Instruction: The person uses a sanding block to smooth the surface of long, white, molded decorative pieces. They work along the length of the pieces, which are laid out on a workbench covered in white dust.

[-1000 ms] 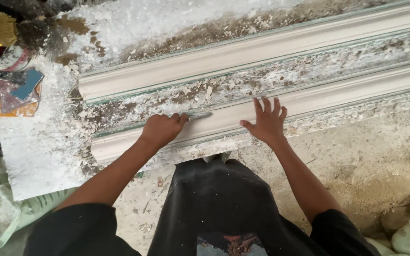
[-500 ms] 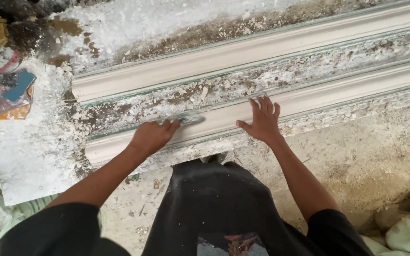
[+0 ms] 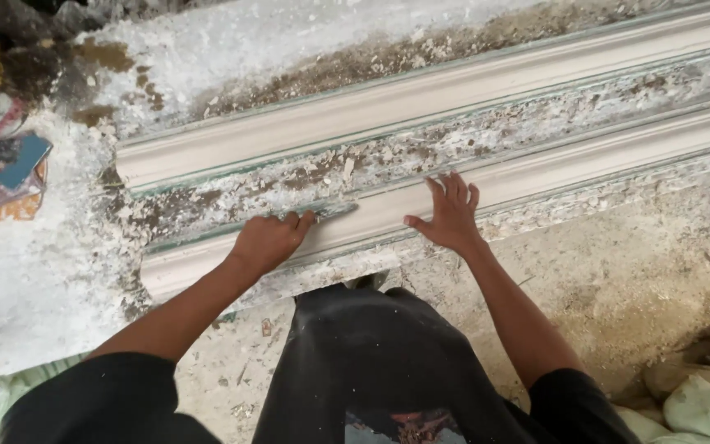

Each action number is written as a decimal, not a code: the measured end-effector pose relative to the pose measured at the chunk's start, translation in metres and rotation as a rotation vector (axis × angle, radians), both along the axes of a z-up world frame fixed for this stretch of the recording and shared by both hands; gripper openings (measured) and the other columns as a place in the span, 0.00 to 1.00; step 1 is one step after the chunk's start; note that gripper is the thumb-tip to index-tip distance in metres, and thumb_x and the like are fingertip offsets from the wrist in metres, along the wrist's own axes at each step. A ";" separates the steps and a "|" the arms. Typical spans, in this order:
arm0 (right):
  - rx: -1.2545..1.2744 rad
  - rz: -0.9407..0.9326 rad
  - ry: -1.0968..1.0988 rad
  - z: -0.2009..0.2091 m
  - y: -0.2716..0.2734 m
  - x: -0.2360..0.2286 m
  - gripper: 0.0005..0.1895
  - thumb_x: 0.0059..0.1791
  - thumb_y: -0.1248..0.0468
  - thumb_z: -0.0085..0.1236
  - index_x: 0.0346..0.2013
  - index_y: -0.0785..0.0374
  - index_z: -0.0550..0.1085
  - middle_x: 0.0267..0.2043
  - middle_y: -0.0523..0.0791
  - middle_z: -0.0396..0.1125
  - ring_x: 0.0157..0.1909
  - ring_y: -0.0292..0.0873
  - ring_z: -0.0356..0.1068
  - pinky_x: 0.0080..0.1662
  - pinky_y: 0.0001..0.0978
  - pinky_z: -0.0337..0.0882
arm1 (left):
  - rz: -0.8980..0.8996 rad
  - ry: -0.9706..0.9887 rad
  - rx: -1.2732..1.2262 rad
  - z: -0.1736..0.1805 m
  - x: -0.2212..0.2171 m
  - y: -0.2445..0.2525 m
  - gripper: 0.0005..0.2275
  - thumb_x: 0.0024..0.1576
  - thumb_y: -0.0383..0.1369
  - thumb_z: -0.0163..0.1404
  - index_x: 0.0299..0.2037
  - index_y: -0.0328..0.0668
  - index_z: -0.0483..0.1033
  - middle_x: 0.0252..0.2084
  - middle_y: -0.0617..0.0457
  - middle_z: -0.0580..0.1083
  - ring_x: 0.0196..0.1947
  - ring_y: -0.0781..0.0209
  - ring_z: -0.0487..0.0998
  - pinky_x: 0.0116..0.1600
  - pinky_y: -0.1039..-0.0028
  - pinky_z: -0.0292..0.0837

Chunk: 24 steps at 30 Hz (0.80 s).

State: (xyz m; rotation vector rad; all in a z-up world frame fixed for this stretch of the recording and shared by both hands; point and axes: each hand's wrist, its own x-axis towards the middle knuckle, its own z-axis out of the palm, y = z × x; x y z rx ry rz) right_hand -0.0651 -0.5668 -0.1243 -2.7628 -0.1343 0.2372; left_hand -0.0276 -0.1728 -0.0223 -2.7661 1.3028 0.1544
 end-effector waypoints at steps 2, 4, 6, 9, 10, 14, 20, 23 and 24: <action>-0.017 -0.018 0.025 0.005 0.001 -0.001 0.55 0.44 0.27 0.54 0.73 0.61 0.56 0.74 0.60 0.47 0.79 0.61 0.32 0.69 0.68 0.30 | 0.036 0.037 0.019 0.010 -0.010 -0.012 0.20 0.55 0.25 0.51 0.59 0.38 0.70 0.36 0.47 0.79 0.20 0.56 0.80 0.21 0.66 0.73; -0.028 -0.043 0.043 0.006 0.004 0.004 0.56 0.43 0.27 0.54 0.72 0.61 0.56 0.74 0.58 0.48 0.79 0.60 0.33 0.69 0.68 0.30 | 0.065 0.067 0.044 0.013 -0.007 -0.027 0.19 0.55 0.25 0.51 0.58 0.36 0.71 0.37 0.46 0.79 0.22 0.55 0.81 0.23 0.66 0.74; -0.018 -0.040 0.010 0.004 0.004 -0.002 0.55 0.44 0.27 0.55 0.73 0.60 0.57 0.75 0.58 0.48 0.80 0.60 0.33 0.70 0.68 0.31 | 0.172 0.178 0.142 0.010 -0.010 -0.050 0.16 0.58 0.26 0.50 0.57 0.31 0.71 0.43 0.41 0.79 0.31 0.52 0.84 0.28 0.65 0.79; -0.025 -0.035 0.030 0.003 0.005 0.000 0.56 0.43 0.28 0.56 0.73 0.61 0.57 0.74 0.58 0.47 0.79 0.61 0.33 0.69 0.68 0.30 | 0.313 0.324 0.275 0.025 -0.010 -0.106 0.23 0.47 0.26 0.58 0.55 0.29 0.74 0.53 0.39 0.76 0.48 0.52 0.81 0.38 0.68 0.82; -0.023 -0.033 0.033 0.004 0.004 0.000 0.56 0.43 0.28 0.56 0.73 0.61 0.57 0.74 0.58 0.47 0.79 0.61 0.33 0.69 0.68 0.30 | 0.315 0.327 0.277 0.012 -0.009 -0.132 0.23 0.47 0.26 0.58 0.55 0.29 0.74 0.53 0.39 0.76 0.48 0.52 0.81 0.38 0.68 0.82; -0.023 -0.035 0.049 0.013 0.007 0.000 0.56 0.43 0.28 0.58 0.73 0.61 0.57 0.74 0.59 0.47 0.79 0.60 0.32 0.69 0.67 0.31 | 0.500 0.446 0.290 0.022 0.012 -0.182 0.12 0.54 0.29 0.58 0.48 0.37 0.81 0.51 0.44 0.78 0.50 0.50 0.81 0.43 0.67 0.81; 0.035 -0.069 0.022 0.009 0.006 0.000 0.56 0.42 0.28 0.59 0.72 0.61 0.58 0.75 0.57 0.47 0.79 0.60 0.32 0.70 0.67 0.30 | 0.315 0.400 0.276 0.043 0.034 -0.057 0.08 0.62 0.32 0.50 0.46 0.44 0.80 0.44 0.47 0.80 0.41 0.48 0.83 0.39 0.57 0.81; 0.027 -0.065 -0.002 0.003 0.005 -0.001 0.56 0.43 0.28 0.59 0.72 0.62 0.59 0.74 0.58 0.47 0.80 0.60 0.33 0.70 0.68 0.30 | 0.389 0.433 0.094 0.042 0.021 0.011 0.12 0.63 0.39 0.45 0.53 0.50 0.75 0.44 0.47 0.80 0.41 0.45 0.82 0.40 0.53 0.80; 0.016 -0.046 -0.017 0.003 0.004 -0.003 0.56 0.43 0.27 0.58 0.72 0.62 0.59 0.75 0.59 0.47 0.80 0.61 0.33 0.70 0.68 0.31 | 0.418 0.423 -0.014 0.038 0.015 0.031 0.16 0.64 0.44 0.43 0.59 0.53 0.72 0.44 0.47 0.79 0.41 0.42 0.82 0.41 0.51 0.78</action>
